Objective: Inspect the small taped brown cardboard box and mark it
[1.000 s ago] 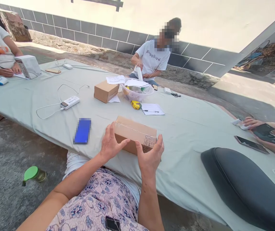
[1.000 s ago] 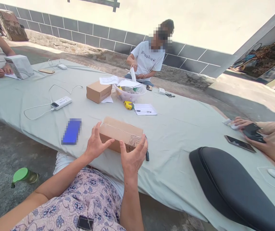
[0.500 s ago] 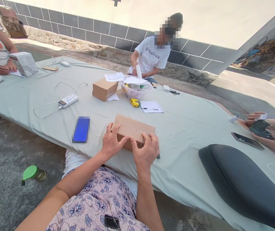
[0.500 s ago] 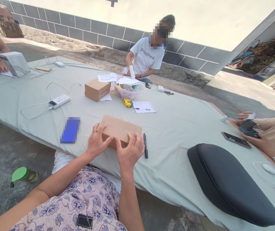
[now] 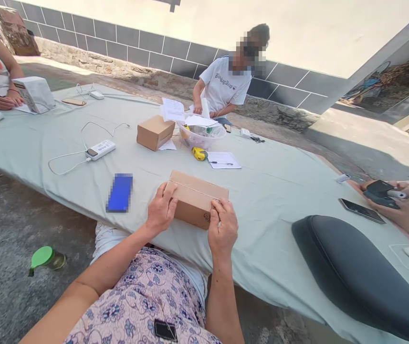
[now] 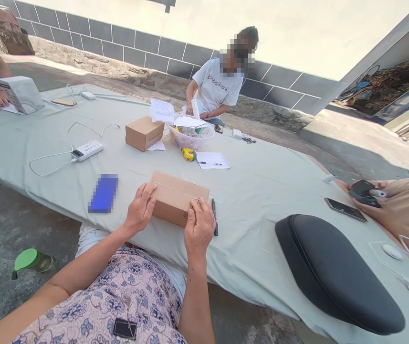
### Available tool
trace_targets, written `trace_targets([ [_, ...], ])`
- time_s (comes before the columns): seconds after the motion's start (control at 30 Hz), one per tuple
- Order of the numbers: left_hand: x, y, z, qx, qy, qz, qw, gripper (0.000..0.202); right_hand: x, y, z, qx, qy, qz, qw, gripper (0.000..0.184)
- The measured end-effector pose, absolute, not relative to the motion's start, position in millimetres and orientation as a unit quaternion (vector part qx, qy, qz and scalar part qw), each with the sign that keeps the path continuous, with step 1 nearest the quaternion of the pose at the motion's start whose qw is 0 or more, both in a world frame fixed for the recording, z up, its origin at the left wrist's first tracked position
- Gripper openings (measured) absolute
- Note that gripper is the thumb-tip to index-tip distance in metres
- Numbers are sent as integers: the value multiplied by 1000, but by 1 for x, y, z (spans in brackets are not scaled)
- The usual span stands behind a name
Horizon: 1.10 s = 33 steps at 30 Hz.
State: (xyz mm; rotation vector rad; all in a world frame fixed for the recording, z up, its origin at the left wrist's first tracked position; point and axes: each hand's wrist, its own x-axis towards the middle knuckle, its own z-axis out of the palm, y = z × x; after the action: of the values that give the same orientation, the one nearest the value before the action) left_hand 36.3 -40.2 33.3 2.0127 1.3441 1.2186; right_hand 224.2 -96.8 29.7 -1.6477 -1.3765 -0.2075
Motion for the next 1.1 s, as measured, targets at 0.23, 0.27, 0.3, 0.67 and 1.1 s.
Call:
trace_targets([
  [0.23,32,-36,29,720,468,461,225,45,231,-99,26,-635,-558,-45,532,44],
  [0.27,32,-35,27,720,466,463,224,45,232,-99,24,-634,-553,-42,539,44],
  [0.3,32,-35,26,720,463,466,222,46,233,-99,22,-634,-546,-40,546,44],
  [0.67,21,-20,6,687,450,490,291,61,252,-102,-17,-727,-467,77,498,73],
  [1.1,15,-5,-31,752,531,344,186,19,252,-95,-53,-768,-527,-37,361,31],
])
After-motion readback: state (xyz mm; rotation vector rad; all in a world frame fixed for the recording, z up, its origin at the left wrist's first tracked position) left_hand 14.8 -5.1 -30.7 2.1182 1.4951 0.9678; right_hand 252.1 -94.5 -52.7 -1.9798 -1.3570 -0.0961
